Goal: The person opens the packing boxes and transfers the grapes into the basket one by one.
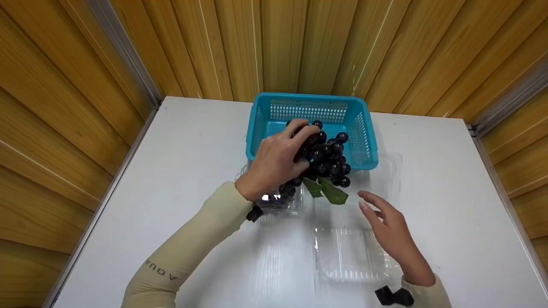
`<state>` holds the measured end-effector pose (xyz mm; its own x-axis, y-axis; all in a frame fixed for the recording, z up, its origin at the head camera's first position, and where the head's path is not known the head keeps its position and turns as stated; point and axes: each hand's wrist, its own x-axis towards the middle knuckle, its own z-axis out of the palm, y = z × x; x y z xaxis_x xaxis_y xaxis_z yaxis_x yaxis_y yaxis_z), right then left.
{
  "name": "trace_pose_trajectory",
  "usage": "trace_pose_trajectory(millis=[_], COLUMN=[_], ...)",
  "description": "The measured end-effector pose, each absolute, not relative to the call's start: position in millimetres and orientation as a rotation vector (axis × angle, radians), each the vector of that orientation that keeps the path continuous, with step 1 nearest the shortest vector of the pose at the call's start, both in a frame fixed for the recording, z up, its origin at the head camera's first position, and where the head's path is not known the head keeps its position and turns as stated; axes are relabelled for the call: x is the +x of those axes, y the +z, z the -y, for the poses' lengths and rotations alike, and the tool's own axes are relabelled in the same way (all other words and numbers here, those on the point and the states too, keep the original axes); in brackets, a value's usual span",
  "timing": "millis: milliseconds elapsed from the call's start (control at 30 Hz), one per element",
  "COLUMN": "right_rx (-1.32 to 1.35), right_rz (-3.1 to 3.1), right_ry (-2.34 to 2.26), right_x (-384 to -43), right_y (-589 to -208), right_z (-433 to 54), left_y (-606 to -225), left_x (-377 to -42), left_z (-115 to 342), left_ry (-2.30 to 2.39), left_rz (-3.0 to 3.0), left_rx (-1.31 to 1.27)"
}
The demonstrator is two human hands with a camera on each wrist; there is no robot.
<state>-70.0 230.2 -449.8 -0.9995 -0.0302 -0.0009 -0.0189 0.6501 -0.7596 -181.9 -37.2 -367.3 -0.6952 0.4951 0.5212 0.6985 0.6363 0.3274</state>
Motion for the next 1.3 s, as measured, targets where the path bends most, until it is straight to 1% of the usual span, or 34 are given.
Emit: trace_pose_trajectory(millis=[767,1300], right_rx=[-0.059,-0.097], right_rz=[-2.767,-2.741], right_ry=[-1.363,-1.404], right_x=[-69.0,-70.9], right_y=[-458.1,-463.6], right_z=[-215.4,-203.5], left_y=[-358.6,-357.2], left_x=[-196.9,-211.9], left_z=[45.7,52.0], left_ry=[-0.740,-0.762], left_rz=[2.491,2.448], left_rx=[-0.797,-0.768])
